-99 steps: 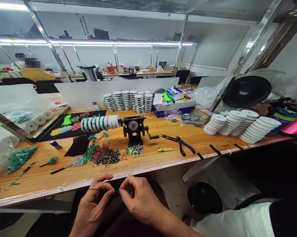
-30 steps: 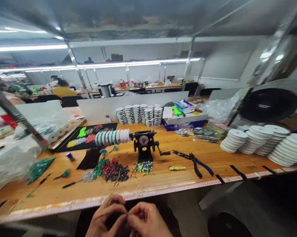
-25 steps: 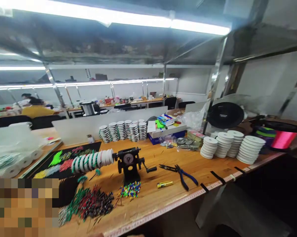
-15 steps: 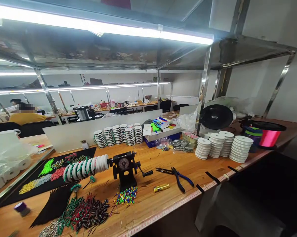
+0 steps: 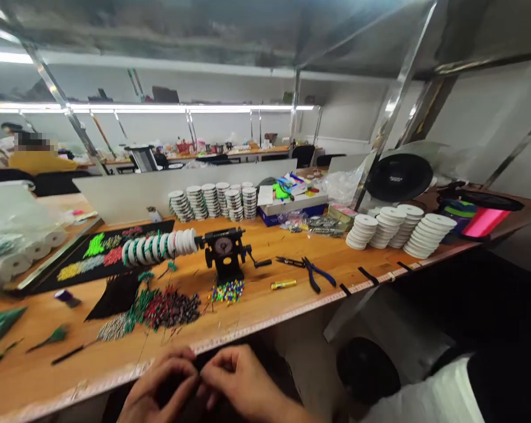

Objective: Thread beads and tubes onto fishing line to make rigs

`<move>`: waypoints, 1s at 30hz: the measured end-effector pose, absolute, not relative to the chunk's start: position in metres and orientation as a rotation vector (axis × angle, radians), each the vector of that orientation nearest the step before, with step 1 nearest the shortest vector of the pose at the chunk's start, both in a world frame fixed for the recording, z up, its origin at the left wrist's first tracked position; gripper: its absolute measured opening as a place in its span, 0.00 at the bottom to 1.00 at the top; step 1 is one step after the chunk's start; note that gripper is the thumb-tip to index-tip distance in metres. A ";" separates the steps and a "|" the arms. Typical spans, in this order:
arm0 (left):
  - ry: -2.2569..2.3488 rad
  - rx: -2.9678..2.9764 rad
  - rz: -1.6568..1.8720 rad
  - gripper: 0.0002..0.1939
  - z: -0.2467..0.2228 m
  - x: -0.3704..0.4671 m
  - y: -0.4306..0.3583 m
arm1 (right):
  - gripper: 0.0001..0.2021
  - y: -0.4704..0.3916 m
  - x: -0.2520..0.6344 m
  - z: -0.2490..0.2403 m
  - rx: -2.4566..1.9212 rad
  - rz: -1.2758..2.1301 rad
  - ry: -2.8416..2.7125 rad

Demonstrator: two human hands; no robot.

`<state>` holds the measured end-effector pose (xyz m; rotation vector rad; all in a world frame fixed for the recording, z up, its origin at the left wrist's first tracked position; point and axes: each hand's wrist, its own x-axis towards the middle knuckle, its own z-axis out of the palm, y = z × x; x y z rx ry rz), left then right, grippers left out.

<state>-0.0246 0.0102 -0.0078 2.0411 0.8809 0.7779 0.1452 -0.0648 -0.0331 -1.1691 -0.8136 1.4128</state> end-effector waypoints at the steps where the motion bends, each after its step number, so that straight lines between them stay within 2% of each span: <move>1: 0.882 2.012 0.782 0.11 -0.005 -0.023 0.007 | 0.21 -0.068 0.145 -0.028 -1.160 1.393 -0.828; 10: 0.799 1.796 0.816 0.07 -0.008 -0.020 0.002 | 0.12 -0.082 0.146 -0.020 -1.327 1.231 -0.951; 14: 0.788 1.758 0.768 0.06 -0.012 -0.019 0.001 | 0.12 -0.083 0.147 -0.017 -1.342 1.178 -1.001; 19: 0.815 1.728 0.692 0.08 -0.017 -0.017 -0.001 | 0.15 -0.084 0.146 -0.025 -1.318 1.269 -0.951; 27: 0.854 1.480 0.622 0.10 -0.011 -0.021 -0.009 | 0.11 -0.092 0.144 -0.040 -1.382 1.220 -1.041; 30: 0.886 1.410 0.611 0.12 -0.012 -0.021 -0.011 | 0.12 -0.095 0.144 -0.037 -1.408 1.176 -1.137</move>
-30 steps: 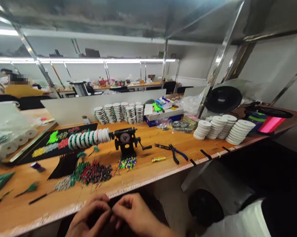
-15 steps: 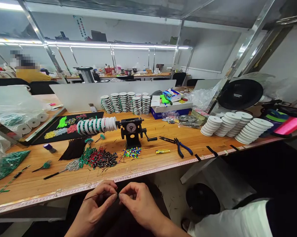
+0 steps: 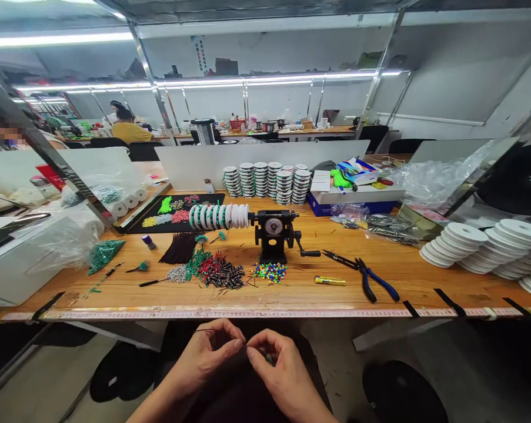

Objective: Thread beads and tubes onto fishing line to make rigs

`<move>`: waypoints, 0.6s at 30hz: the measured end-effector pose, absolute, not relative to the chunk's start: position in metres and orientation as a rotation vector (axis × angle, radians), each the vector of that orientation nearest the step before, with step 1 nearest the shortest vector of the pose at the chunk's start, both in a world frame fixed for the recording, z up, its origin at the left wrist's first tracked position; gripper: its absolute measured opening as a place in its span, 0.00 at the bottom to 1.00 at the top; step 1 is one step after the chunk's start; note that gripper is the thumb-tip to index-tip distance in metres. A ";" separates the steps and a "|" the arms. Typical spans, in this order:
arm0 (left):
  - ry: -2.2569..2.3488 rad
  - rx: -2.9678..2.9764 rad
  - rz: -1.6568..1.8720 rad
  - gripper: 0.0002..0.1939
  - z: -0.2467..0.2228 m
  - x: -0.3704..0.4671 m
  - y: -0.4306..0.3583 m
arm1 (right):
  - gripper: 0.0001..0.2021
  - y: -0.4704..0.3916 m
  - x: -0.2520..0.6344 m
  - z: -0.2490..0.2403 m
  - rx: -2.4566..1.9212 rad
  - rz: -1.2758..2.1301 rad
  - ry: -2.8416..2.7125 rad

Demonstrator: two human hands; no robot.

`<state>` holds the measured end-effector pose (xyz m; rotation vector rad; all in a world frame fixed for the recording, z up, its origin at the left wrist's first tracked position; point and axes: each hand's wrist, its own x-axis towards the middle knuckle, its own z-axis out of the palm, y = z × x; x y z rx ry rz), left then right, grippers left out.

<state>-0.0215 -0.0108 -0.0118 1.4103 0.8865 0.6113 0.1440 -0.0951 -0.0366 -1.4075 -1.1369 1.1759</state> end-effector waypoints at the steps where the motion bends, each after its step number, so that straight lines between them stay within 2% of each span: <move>1: 0.890 1.379 0.606 0.13 -0.013 -0.021 -0.011 | 0.13 -0.096 0.144 -0.035 -1.417 1.163 -1.167; 7: 0.849 1.111 0.556 0.22 -0.016 -0.023 -0.010 | 0.16 -0.099 0.142 -0.032 -1.365 1.040 -1.136; 13: 0.845 0.924 0.513 0.21 -0.006 -0.036 -0.007 | 0.20 -0.104 0.130 -0.027 -0.902 1.304 -0.643; 18: 0.878 0.941 0.485 0.22 0.003 -0.046 -0.001 | 0.17 -0.102 0.125 -0.022 -0.783 1.381 -0.388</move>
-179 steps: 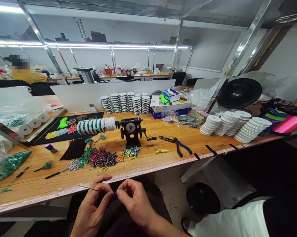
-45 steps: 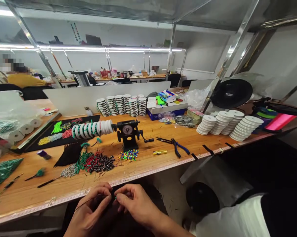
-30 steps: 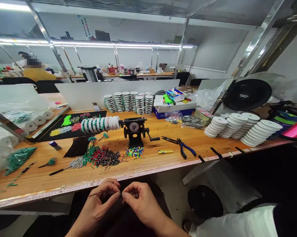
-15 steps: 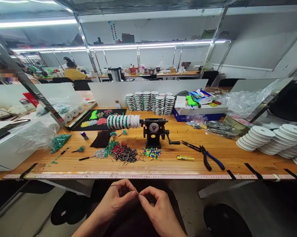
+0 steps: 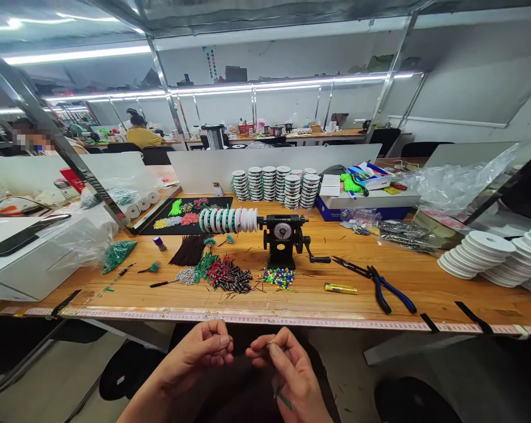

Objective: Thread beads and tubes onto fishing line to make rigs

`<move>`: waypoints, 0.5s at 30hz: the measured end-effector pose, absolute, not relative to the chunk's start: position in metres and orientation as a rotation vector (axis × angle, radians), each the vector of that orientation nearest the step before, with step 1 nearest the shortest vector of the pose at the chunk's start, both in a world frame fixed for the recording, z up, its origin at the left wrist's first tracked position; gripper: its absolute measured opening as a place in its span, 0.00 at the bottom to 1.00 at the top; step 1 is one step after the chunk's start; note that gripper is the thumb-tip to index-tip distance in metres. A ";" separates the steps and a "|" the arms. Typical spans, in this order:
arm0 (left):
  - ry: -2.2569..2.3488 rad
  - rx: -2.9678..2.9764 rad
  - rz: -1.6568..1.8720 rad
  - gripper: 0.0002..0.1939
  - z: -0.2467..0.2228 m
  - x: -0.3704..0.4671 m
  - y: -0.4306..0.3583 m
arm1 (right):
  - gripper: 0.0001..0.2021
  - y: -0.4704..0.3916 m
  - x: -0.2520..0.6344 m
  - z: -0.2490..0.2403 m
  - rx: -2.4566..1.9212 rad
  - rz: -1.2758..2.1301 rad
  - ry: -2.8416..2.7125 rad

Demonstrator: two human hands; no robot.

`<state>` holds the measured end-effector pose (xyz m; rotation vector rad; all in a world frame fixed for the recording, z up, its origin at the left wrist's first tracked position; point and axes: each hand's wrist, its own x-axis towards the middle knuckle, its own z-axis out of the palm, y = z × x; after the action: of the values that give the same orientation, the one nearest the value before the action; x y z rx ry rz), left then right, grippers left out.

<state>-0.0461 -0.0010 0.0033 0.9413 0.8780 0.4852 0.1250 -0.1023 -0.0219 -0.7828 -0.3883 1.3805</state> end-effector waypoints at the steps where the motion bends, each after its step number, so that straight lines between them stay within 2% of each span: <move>1: 0.894 0.963 0.495 0.21 0.006 -0.050 0.002 | 0.16 -0.102 0.125 -0.023 -0.779 1.376 -0.356; 8: 1.074 1.196 0.751 0.24 0.027 -0.093 0.027 | 0.17 -0.104 0.132 -0.031 -0.827 1.320 -0.266; 15: 1.571 1.597 1.092 0.28 0.034 -0.141 0.048 | 0.17 -0.104 0.130 -0.030 -0.838 1.323 -0.312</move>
<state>-0.1408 0.0480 0.0336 1.5965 1.5714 1.0922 0.1295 -0.1040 -0.0299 -0.8383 -0.3123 1.3234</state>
